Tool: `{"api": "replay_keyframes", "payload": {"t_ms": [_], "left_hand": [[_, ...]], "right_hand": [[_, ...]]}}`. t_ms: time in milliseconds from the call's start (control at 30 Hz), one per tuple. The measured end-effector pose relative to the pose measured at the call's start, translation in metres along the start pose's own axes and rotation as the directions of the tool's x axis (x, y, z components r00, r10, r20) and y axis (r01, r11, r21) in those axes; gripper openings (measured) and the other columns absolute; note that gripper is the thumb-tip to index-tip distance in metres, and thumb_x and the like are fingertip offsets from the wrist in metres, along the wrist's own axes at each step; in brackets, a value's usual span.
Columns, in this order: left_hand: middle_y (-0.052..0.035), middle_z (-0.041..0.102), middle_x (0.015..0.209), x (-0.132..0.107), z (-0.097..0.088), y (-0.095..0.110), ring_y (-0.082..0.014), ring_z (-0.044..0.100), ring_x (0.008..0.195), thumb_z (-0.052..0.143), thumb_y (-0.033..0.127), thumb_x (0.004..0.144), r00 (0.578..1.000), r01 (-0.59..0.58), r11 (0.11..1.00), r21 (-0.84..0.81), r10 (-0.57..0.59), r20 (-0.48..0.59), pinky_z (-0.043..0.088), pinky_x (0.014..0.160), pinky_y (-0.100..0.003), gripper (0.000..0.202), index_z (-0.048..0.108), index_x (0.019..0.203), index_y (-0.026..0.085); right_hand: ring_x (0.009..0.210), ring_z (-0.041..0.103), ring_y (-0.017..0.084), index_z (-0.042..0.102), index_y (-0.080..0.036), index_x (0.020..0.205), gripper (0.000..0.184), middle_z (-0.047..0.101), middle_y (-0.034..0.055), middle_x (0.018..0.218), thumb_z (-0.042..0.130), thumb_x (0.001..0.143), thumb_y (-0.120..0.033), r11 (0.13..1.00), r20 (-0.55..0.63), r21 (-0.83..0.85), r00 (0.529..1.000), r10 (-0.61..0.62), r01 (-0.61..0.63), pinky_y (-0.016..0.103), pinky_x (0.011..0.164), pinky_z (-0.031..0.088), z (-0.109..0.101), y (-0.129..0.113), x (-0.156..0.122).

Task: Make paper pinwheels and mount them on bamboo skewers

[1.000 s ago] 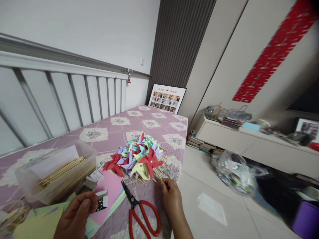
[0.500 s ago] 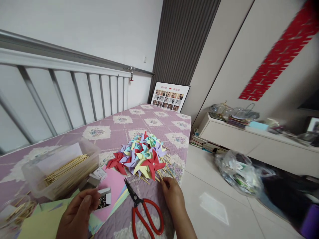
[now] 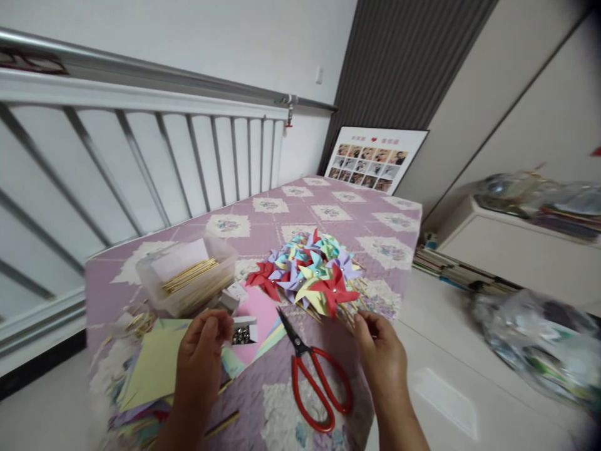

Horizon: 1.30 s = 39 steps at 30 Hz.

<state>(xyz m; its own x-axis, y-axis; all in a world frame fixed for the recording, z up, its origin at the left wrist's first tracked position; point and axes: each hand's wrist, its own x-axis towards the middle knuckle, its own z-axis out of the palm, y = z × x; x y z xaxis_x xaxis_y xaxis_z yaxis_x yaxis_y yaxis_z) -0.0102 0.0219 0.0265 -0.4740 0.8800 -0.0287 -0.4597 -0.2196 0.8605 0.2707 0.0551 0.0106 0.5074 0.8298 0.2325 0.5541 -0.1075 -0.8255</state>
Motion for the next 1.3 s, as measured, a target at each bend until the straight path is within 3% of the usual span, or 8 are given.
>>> {"api": "replay_keyframes", "payload": {"t_ms": [167, 267, 567, 833, 933, 1033, 1200, 1300], "left_hand": [[0.0008, 0.065, 0.07, 0.001, 0.0, 0.024, -0.0102, 0.059, 0.064, 0.069, 0.036, 0.077, 0.998, -0.051, 0.994, -0.1, 0.046, -0.048, 0.047, 0.059, -0.022, 0.02, 0.066, 0.08, 0.017], [0.0017, 0.065, 0.07, 0.003, -0.01, 0.042, -0.0093, 0.058, 0.064, 0.069, 0.036, 0.078, 0.993, -0.096, 0.991, -0.096, 0.088, -0.082, 0.046, 0.059, -0.02, 0.019, 0.066, 0.079, 0.017], [0.0026, 0.067, 0.074, 0.023, -0.085, 0.073, -0.0088, 0.059, 0.069, 0.071, 0.036, 0.073, 0.939, -0.108, 0.976, 0.189, 0.163, -0.304, 0.046, 0.069, -0.022, 0.02, 0.067, 0.083, 0.019], [-0.0007, 0.069, 0.079, 0.038, -0.11, 0.079, -0.0132, 0.061, 0.073, 0.069, 0.037, 0.073, 0.905, -0.034, 0.899, 0.436, 0.212, -0.368, 0.046, 0.068, -0.025, 0.024, 0.068, 0.086, 0.017], [-0.0005, 0.067, 0.075, 0.044, -0.117, 0.075, -0.0124, 0.06, 0.071, 0.071, 0.035, 0.071, 0.909, -0.056, 0.948, 0.313, 0.178, -0.376, 0.046, 0.068, -0.025, 0.023, 0.068, 0.083, 0.015], [0.0016, 0.064, 0.069, 0.051, -0.124, 0.071, -0.0094, 0.058, 0.066, 0.075, 0.034, 0.067, 0.925, -0.063, 0.994, 0.094, 0.093, -0.368, 0.046, 0.067, -0.023, 0.025, 0.066, 0.08, 0.015], [0.0023, 0.066, 0.071, 0.058, -0.132, 0.068, -0.0076, 0.059, 0.065, 0.08, 0.032, 0.061, 0.917, -0.043, 0.997, -0.061, 0.015, -0.398, 0.047, 0.063, -0.02, 0.029, 0.065, 0.078, 0.015], [0.0028, 0.066, 0.07, 0.059, -0.134, 0.07, -0.0074, 0.059, 0.063, 0.081, 0.032, 0.058, 0.909, -0.036, 0.995, -0.092, -0.006, -0.416, 0.047, 0.06, -0.018, 0.03, 0.065, 0.077, 0.016]], "right_hand": [[0.077, 0.064, 0.023, 0.067, -0.019, 0.087, 0.031, 0.071, 0.0076, 0.084, 0.058, 0.077, -0.048, 0.988, 0.046, 0.144, 0.998, -0.052, 0.045, 0.034, 0.071, 0.049, 0.014, -0.025, -0.016], [0.082, 0.065, 0.024, 0.067, -0.02, 0.09, 0.029, 0.072, 0.0079, 0.089, 0.058, 0.079, -0.046, 0.983, 0.097, 0.167, 0.991, -0.095, 0.078, 0.035, 0.075, 0.049, 0.025, -0.032, -0.028], [0.072, 0.061, 0.02, 0.066, -0.02, 0.084, 0.024, 0.068, 0.0043, 0.079, 0.056, 0.082, -0.042, 0.955, 0.324, 0.251, 0.916, -0.237, 0.159, 0.031, 0.068, 0.048, 0.064, -0.063, -0.067], [0.067, 0.057, 0.017, 0.063, -0.021, 0.08, 0.017, 0.062, 0.0006, 0.073, 0.055, 0.086, -0.034, 0.909, 0.501, 0.323, 0.767, -0.401, 0.264, 0.027, 0.064, 0.045, 0.104, -0.099, -0.11], [0.069, 0.058, 0.017, 0.061, -0.022, 0.075, 0.015, 0.061, 0.0003, 0.074, 0.055, 0.087, -0.029, 0.87, 0.544, 0.342, 0.68, -0.492, 0.355, 0.026, 0.065, 0.045, 0.112, -0.113, -0.127], [0.082, 0.061, 0.02, 0.064, -0.022, 0.084, 0.005, 0.065, 0.0035, 0.084, 0.059, 0.085, -0.023, 0.799, 0.551, 0.391, 0.579, -0.6, 0.456, 0.029, 0.073, 0.048, 0.12, -0.118, -0.141], [0.101, 0.06, 0.026, 0.065, -0.022, 0.104, 0.028, 0.066, 0.0092, 0.106, 0.07, 0.078, -0.016, 0.688, 0.541, 0.404, 0.449, -0.711, 0.603, 0.038, 0.085, 0.051, 0.13, -0.116, -0.159], [0.106, 0.058, 0.028, 0.064, -0.021, 0.107, 0.033, 0.066, 0.011, 0.11, 0.071, 0.076, -0.013, 0.648, 0.549, 0.376, 0.404, -0.732, 0.663, 0.044, 0.089, 0.051, 0.136, -0.116, -0.166]]}}
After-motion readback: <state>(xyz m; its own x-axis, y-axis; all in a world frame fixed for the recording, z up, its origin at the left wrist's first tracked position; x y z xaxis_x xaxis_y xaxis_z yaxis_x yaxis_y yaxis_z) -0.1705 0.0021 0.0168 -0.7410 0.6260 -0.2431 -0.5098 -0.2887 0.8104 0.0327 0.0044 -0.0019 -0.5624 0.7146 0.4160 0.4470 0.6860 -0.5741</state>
